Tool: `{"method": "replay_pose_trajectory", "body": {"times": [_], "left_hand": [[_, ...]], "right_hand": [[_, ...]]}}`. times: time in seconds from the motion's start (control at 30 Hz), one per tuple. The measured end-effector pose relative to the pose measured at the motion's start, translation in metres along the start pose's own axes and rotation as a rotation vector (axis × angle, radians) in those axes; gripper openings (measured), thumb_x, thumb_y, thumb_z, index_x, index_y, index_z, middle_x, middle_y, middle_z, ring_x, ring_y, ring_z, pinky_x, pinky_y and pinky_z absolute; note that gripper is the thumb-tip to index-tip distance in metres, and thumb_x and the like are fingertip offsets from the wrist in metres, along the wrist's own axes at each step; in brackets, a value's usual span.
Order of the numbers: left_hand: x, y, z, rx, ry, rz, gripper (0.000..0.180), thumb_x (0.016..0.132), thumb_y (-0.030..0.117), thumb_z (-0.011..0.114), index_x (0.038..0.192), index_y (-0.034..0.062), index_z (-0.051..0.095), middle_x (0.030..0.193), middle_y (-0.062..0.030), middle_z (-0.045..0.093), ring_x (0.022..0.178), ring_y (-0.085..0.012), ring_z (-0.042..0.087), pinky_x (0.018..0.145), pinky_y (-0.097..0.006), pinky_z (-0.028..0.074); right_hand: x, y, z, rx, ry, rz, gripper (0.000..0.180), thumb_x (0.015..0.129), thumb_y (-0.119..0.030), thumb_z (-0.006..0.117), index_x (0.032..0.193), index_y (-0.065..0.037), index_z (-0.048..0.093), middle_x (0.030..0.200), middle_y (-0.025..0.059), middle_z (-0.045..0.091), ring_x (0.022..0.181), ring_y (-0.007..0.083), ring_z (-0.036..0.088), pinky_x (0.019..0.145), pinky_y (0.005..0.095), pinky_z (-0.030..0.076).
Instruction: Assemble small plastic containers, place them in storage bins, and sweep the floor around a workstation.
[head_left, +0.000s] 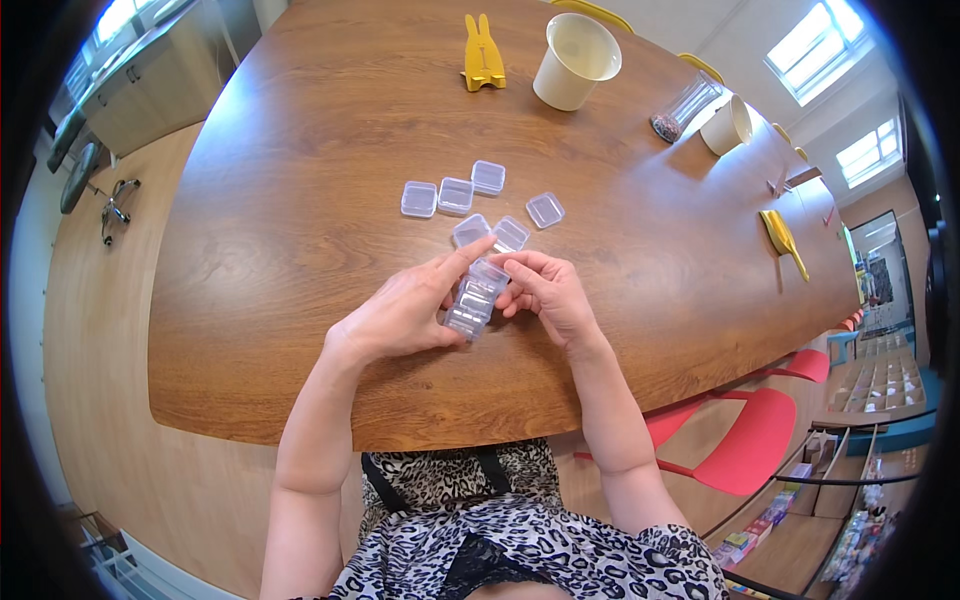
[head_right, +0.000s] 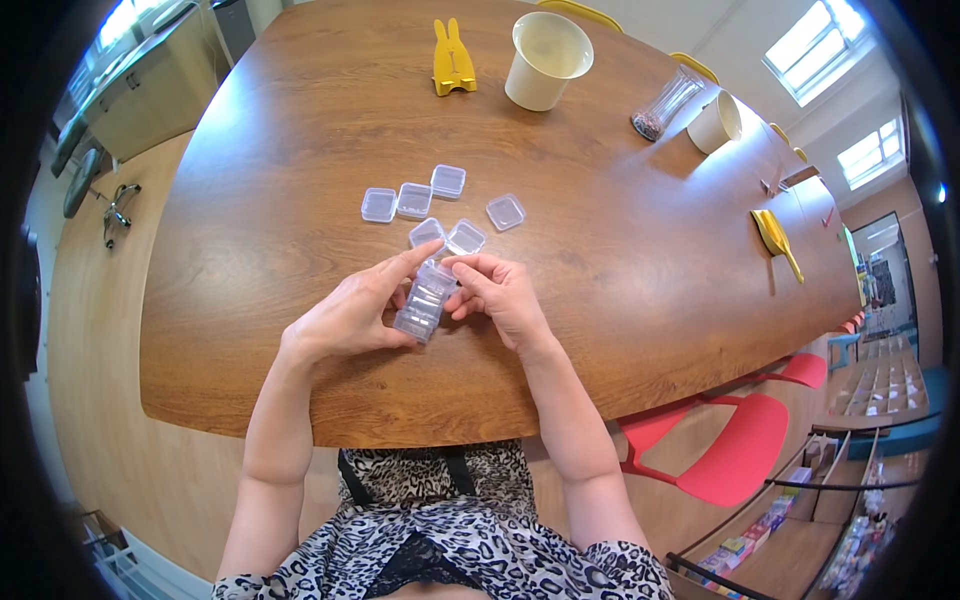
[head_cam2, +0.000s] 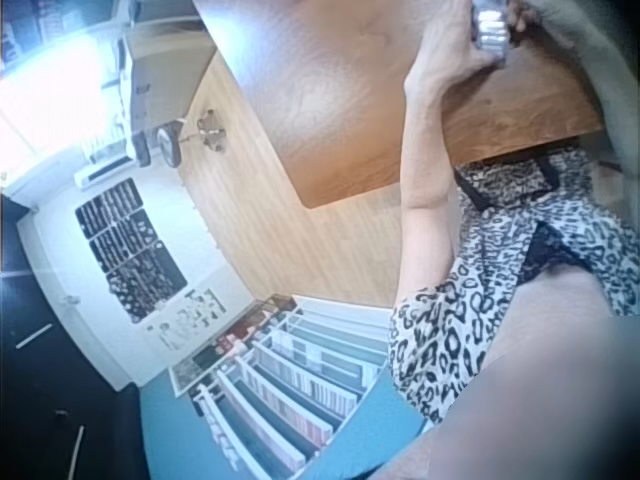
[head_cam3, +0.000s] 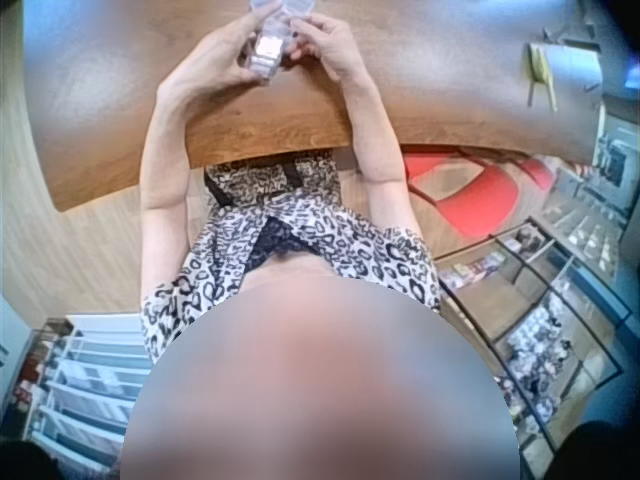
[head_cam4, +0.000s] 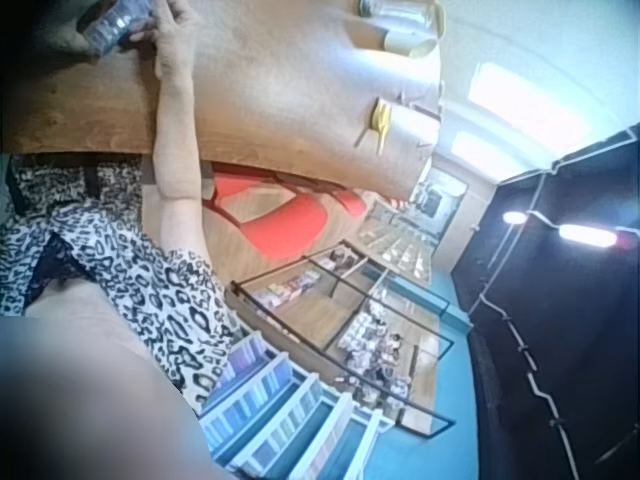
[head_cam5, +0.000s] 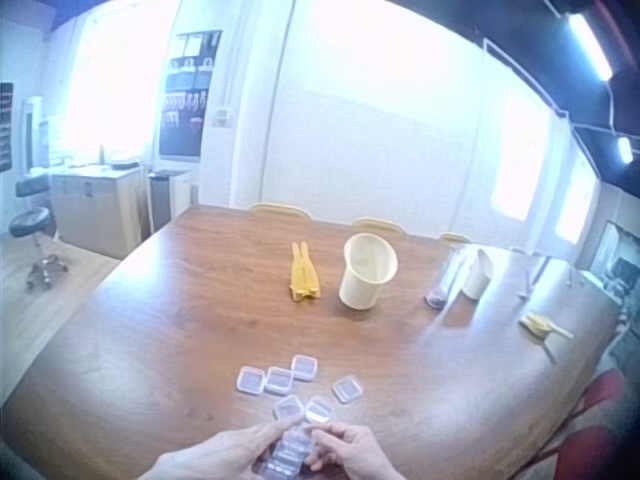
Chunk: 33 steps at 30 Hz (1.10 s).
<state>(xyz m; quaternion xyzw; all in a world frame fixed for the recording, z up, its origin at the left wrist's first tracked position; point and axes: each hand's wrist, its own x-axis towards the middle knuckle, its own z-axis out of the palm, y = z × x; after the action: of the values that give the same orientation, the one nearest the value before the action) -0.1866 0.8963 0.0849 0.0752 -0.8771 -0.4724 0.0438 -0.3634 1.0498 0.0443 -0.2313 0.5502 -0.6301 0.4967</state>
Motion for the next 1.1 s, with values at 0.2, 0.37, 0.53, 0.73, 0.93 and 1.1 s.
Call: {"method": "replay_pose_trajectory", "body": {"times": [0.2,0.37,0.53,0.73,0.93,1.1], "left_hand": [[0.001,0.003,-0.002,-0.017,-0.029,-0.016,0.096,0.063,0.007,0.084,0.148,0.0104,0.039,0.106,-0.0125,0.058,0.091,-0.0252,0.061,0.083,-0.035,0.054],[-0.003,-0.004,0.004,0.031,0.045,0.051,0.083,0.061,0.011,0.085,0.135,0.0068,0.046,0.107,-0.0134,0.057,0.091,-0.027,0.06,0.083,-0.038,0.053],[-0.001,-0.001,0.002,0.05,0.032,0.035,0.074,0.06,0.015,0.084,0.124,0.0025,0.049,0.109,-0.0159,0.057,0.093,-0.0314,0.06,0.085,-0.04,0.051],[-0.001,-0.004,0.002,0.073,0.046,0.056,0.073,0.061,0.017,0.083,0.123,0.0014,0.049,0.108,-0.0172,0.058,0.096,-0.0332,0.06,0.085,-0.04,0.051],[-0.002,-0.002,0.001,0.094,0.044,0.049,0.074,0.062,0.016,0.086,0.126,0.0051,0.05,0.112,-0.0136,0.057,0.101,-0.0293,0.06,0.09,-0.038,0.052],[-0.002,-0.001,0.001,0.116,0.034,0.071,0.076,0.062,0.015,0.086,0.127,0.0042,0.049,0.116,-0.0146,0.057,0.103,-0.0297,0.06,0.092,-0.039,0.051]], "right_hand": [[-0.002,0.002,0.012,-0.335,0.188,-0.144,0.021,0.099,-0.019,0.06,0.103,0.0,0.07,0.075,0.0035,0.067,0.059,0.0054,0.061,0.049,0.0178,0.045],[0.0,0.008,0.011,-0.405,0.13,-0.192,0.02,0.099,-0.017,0.06,0.104,-0.001,0.07,0.074,0.0017,0.067,0.058,0.0049,0.06,0.049,0.0175,0.044],[0.003,0.005,0.006,-0.559,0.348,-0.282,0.018,0.091,-0.013,0.07,0.105,-0.003,0.068,0.083,0.0026,0.067,0.068,0.0089,0.063,0.056,0.0213,0.048],[0.023,0.004,-0.009,-1.06,0.419,-0.626,0.042,0.079,-0.008,0.076,0.117,-0.002,0.06,0.109,0.0105,0.066,0.097,0.0196,0.063,0.076,0.0314,0.054],[0.006,-0.012,-0.015,0.02,0.107,-0.328,0.033,0.097,-0.007,0.058,0.128,0.002,0.055,0.113,0.0115,0.066,0.085,0.0136,0.066,0.076,0.0305,0.057],[0.004,-0.012,-0.01,0.126,0.044,-0.28,0.034,0.101,-0.017,0.053,0.129,0.002,0.055,0.111,0.0119,0.067,0.087,0.0139,0.066,0.076,0.0297,0.057]]}}
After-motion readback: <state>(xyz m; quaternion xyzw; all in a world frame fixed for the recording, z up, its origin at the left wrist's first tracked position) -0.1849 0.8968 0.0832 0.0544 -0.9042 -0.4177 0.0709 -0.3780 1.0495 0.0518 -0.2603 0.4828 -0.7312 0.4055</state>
